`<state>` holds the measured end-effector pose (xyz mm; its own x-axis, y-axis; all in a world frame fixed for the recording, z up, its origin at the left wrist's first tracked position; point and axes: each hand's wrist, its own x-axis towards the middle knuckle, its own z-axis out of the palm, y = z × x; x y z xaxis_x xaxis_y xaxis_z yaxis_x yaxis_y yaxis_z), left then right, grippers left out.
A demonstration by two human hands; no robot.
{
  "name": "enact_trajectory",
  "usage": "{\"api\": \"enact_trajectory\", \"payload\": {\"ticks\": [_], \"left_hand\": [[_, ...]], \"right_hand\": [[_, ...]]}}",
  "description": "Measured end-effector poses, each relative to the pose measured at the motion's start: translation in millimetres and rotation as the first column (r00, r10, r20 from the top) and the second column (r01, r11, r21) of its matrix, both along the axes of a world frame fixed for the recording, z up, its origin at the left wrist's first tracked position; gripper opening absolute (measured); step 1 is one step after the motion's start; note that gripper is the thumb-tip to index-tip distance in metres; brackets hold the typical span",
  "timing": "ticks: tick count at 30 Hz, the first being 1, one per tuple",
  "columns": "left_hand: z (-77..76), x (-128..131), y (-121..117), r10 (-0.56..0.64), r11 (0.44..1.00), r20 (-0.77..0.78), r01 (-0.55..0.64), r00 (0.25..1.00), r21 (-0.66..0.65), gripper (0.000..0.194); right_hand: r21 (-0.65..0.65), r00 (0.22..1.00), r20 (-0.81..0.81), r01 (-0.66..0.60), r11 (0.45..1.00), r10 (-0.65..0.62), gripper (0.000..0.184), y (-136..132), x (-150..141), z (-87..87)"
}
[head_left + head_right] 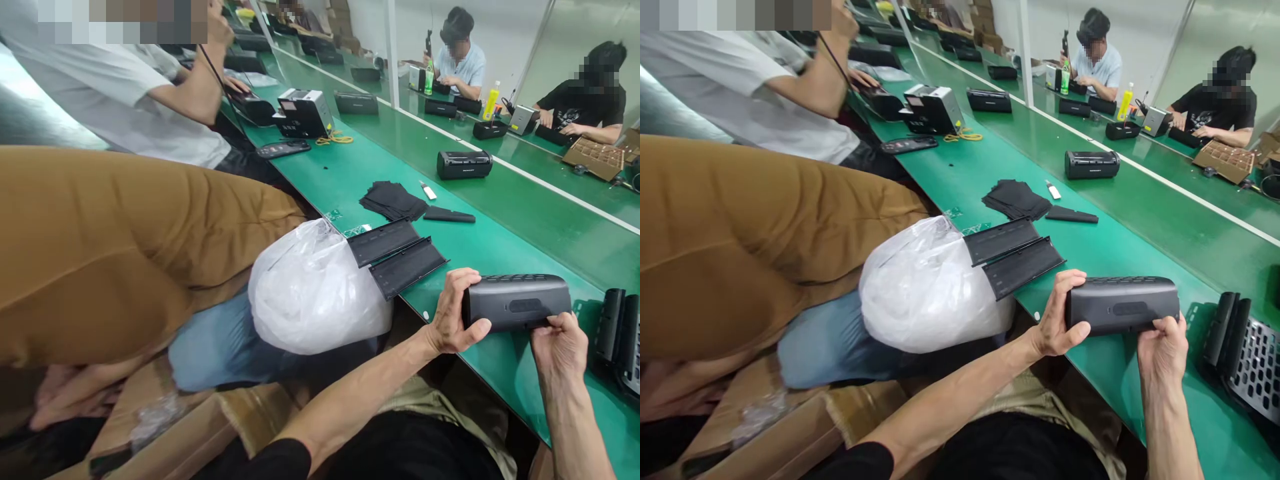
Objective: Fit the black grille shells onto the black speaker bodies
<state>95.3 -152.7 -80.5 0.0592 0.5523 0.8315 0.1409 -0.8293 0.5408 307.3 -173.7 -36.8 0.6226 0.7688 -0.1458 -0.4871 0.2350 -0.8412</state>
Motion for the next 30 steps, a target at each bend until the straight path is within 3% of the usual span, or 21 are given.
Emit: {"api": "enact_trajectory", "payload": {"ticks": [7,11,17,21,30], "left_hand": [[11.8,17,-9,0.205,0.969,0.027,-0.206,0.978,0.133,0.072],[11.8,19,-6,0.267,0.937,0.010,-0.262,0.964,0.231,0.070],[2.3,17,1,0.289,0.944,0.003,-0.286,0.957,0.164,0.064],[-2.5,20,5,0.292,0.951,0.012,-0.292,0.956,0.099,0.061],[-2.2,24,5,0.334,0.942,0.043,-0.335,0.942,0.025,0.052]], "right_hand": [[0.026,0.987,-0.060,-0.145,0.989,0.147,0.044,5,-15,1.7],[0.009,0.965,-0.113,-0.239,0.971,0.239,0.040,10,-24,0.0],[-0.059,0.978,-0.113,-0.181,0.982,0.173,0.053,26,-22,-1.2],[-0.087,0.982,-0.115,-0.160,0.983,0.149,0.051,32,-26,6.9],[-0.051,0.958,-0.157,-0.249,0.967,0.239,0.069,7,-73,22.1]]}}
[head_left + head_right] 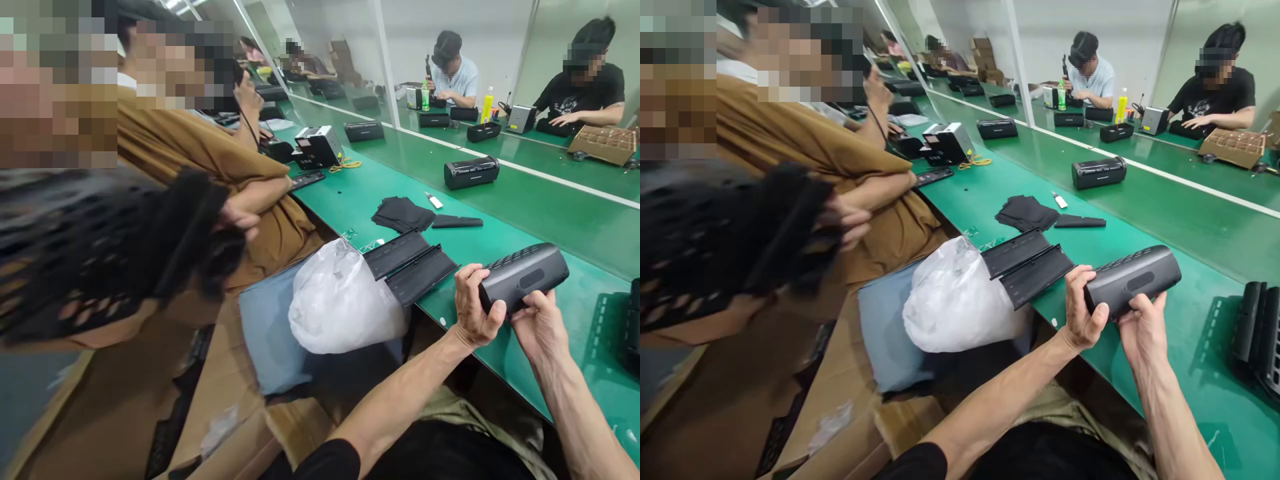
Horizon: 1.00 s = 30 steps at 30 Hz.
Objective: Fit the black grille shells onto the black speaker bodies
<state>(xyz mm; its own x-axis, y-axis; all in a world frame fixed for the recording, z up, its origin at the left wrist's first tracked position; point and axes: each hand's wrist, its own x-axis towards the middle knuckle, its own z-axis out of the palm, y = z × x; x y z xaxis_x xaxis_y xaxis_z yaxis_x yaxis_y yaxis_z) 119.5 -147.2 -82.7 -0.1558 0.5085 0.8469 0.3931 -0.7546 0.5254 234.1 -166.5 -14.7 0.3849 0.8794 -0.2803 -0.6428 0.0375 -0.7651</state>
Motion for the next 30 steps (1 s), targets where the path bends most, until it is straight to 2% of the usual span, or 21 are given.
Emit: {"api": "enact_trajectory", "payload": {"ticks": [6,10,15,17,24,30], "left_hand": [[-1.2,1,-2,0.006,1.000,-0.009,-0.006,1.000,-0.014,0.050],[-3.6,0,0,-0.035,0.998,0.019,0.036,0.999,-0.043,0.047],[-6.8,0,1,-0.049,0.988,0.088,0.061,0.995,-0.139,0.047],[-7.7,1,0,-0.047,0.986,0.100,0.063,0.994,-0.156,0.047],[-7.8,4,-1,0.015,0.993,0.100,-0.003,0.995,-0.119,0.048],[-7.2,3,-2,0.013,0.993,0.064,-0.005,0.998,-0.116,0.047]], "right_hand": [[-0.047,0.998,0.045,0.038,0.998,-0.036,0.069,3,-5,-2.3],[-0.052,0.995,0.070,0.070,0.996,-0.066,0.068,5,-5,-3.8],[-0.110,0.993,0.101,-0.047,0.993,0.058,0.076,-2,-9,-2.6],[-0.111,0.994,0.096,-0.043,0.993,0.054,0.076,-5,-13,-1.5],[-0.049,0.997,0.082,-0.001,0.999,0.005,0.076,-8,-34,-0.2],[-0.062,0.994,0.106,0.034,0.997,-0.028,0.073,-7,-31,-4.8]]}}
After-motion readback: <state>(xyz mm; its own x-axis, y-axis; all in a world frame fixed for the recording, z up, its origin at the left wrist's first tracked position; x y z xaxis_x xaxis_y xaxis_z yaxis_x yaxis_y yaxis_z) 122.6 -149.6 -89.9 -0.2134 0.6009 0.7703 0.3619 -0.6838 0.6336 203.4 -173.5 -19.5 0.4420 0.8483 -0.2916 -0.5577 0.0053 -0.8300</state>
